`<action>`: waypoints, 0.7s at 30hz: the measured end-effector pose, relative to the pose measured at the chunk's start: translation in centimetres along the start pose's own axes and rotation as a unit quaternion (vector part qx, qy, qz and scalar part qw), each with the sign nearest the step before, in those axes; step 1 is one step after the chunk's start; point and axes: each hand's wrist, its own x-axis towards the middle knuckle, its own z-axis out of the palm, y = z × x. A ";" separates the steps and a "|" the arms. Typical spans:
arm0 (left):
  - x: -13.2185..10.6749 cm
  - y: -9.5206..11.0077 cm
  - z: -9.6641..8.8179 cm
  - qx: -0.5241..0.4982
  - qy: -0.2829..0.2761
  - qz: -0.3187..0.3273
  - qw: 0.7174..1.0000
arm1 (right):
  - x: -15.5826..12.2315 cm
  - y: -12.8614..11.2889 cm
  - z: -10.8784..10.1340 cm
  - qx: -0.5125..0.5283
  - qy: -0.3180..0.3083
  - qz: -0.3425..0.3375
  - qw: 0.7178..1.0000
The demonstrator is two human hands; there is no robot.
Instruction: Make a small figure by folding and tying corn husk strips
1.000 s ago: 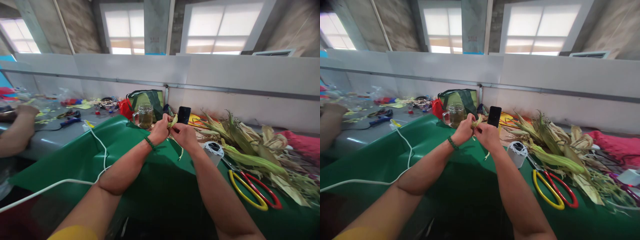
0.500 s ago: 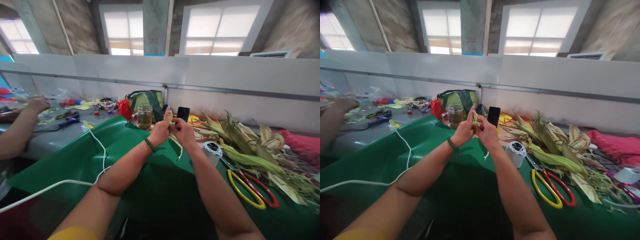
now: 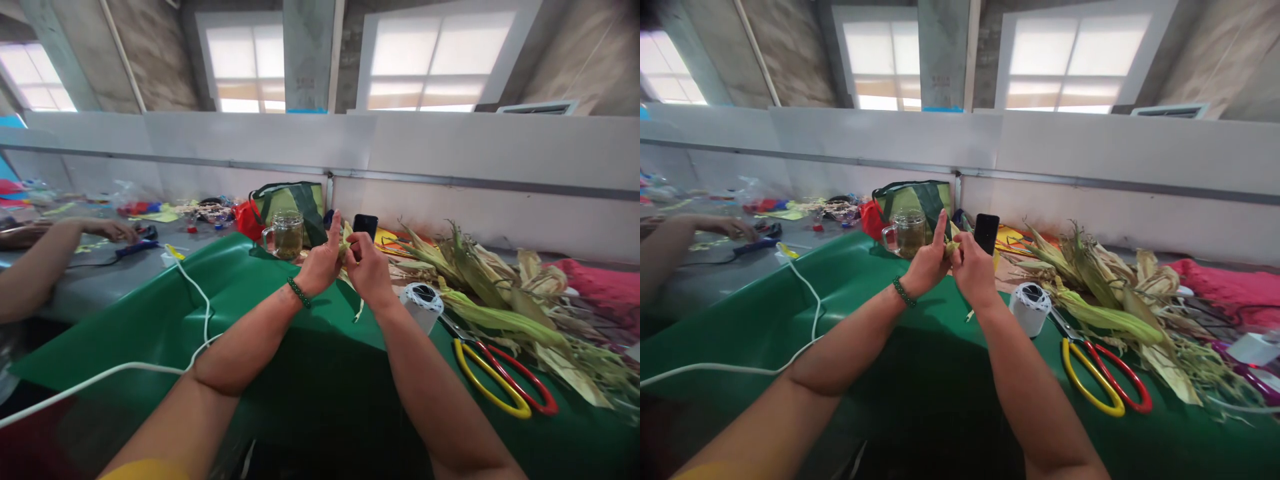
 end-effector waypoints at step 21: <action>-0.1 -0.6 0.7 -0.108 0.040 0.031 0.993 | 0.1 -0.1 -0.2 -0.031 0.001 0.014 0.999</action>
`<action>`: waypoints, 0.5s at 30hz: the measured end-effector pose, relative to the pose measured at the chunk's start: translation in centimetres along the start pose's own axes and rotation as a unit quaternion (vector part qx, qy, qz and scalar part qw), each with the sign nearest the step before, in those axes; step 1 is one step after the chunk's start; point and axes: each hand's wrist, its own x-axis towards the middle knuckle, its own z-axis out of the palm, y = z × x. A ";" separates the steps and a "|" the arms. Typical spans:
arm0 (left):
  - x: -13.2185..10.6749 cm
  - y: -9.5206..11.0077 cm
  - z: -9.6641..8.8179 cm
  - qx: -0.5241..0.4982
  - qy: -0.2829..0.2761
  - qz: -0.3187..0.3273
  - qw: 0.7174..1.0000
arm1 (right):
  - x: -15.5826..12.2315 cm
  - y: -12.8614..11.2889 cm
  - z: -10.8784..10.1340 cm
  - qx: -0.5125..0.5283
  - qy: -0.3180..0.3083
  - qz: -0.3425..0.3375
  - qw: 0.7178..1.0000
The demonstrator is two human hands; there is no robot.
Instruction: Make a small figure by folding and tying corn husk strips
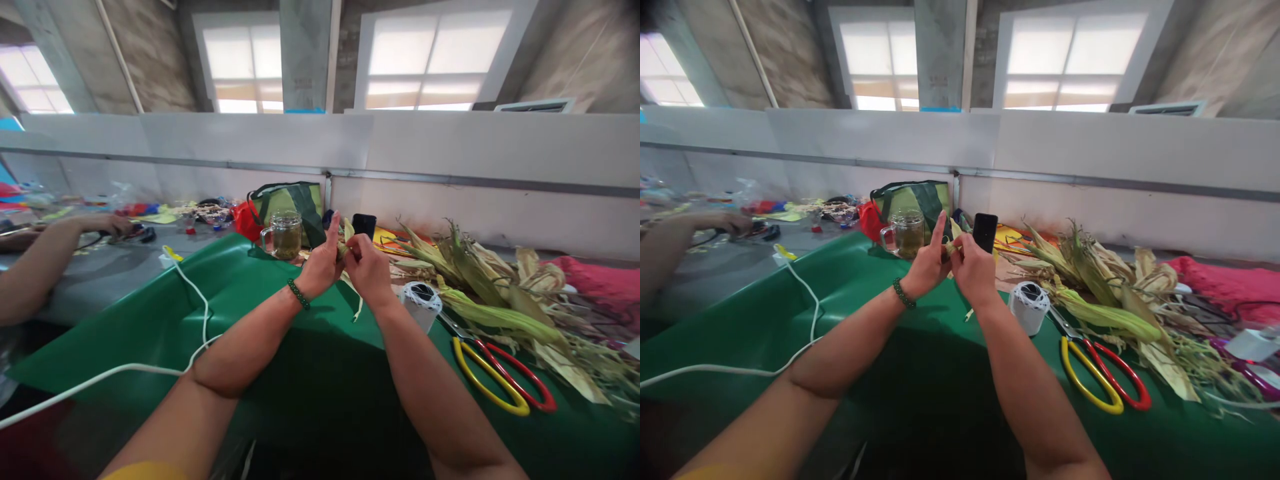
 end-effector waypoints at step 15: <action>-0.1 0.8 -0.3 0.059 -0.026 0.009 0.998 | 0.0 0.5 -0.2 0.000 -0.001 -0.012 1.000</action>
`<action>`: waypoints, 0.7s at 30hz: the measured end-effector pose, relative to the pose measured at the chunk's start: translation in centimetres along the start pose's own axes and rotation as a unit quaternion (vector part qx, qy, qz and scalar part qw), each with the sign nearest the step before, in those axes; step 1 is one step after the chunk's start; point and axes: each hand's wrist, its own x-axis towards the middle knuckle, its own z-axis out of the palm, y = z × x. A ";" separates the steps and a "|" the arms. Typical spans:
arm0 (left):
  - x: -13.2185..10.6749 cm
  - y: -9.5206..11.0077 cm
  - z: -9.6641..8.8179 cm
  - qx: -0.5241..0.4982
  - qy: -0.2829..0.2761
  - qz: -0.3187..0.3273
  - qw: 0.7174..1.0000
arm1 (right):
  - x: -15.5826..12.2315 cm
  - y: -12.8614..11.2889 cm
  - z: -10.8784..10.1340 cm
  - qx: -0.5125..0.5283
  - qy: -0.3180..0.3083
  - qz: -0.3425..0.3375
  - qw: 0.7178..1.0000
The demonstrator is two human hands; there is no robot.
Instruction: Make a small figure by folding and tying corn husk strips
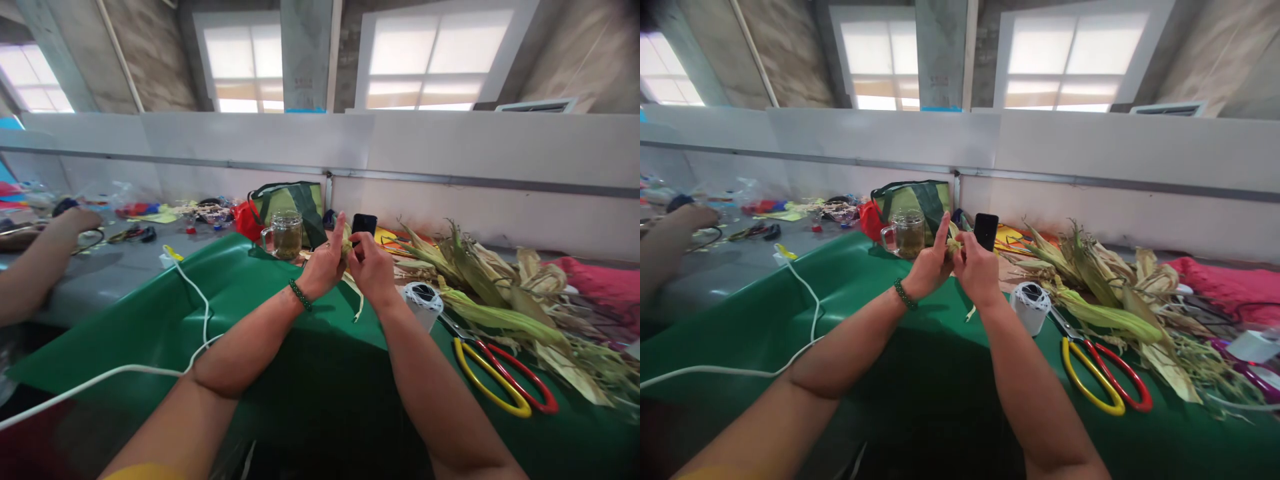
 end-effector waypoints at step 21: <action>0.2 0.6 0.0 0.106 -0.073 -0.048 0.991 | 1.1 -0.3 -1.3 0.162 0.029 0.050 0.985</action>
